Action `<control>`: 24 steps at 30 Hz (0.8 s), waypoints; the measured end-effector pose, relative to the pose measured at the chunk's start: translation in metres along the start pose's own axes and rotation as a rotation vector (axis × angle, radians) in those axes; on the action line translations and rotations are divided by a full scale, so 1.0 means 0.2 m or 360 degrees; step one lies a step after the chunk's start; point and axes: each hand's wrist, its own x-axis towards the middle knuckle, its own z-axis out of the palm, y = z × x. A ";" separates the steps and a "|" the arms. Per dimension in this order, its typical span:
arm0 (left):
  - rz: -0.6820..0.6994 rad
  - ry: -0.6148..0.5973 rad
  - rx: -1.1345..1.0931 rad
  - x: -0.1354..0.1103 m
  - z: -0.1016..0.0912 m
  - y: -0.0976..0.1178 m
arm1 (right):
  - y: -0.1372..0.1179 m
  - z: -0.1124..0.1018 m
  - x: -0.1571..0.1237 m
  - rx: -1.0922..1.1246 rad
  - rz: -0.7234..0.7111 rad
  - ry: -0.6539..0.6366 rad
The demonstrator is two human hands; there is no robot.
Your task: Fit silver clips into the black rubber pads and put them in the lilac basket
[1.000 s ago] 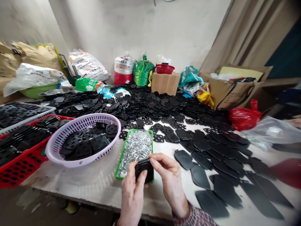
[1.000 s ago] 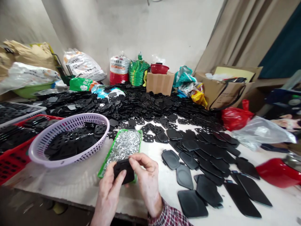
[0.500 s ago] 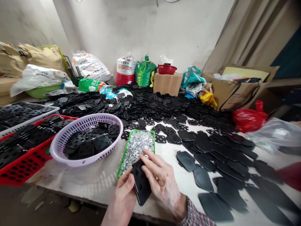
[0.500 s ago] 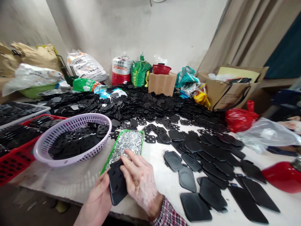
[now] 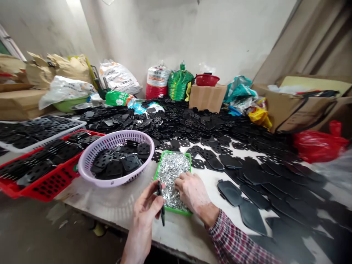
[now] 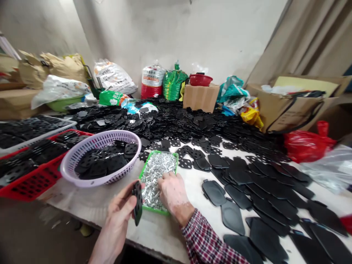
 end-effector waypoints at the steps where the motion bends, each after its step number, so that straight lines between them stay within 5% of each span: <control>1: 0.0015 0.0008 0.0018 0.00 0.01 0.00 | 0.00 0.01 0.00 -0.0020 -0.0012 0.0013; 6: 0.0061 0.0078 0.0207 0.00 0.02 0.01 | 0.04 0.05 -0.01 0.0214 -0.0043 0.0180; 11: 0.0078 -0.0010 0.0597 0.02 0.00 -0.02 | 0.06 0.00 -0.06 0.1403 -0.0010 0.0412; 16: 0.0164 -0.0072 0.0798 0.03 0.03 -0.07 | 0.01 -0.08 -0.10 0.2199 0.0022 0.0355; 24: 0.0177 -0.0113 0.0869 0.03 0.08 -0.05 | 0.03 -0.09 -0.13 0.2550 0.0034 0.0180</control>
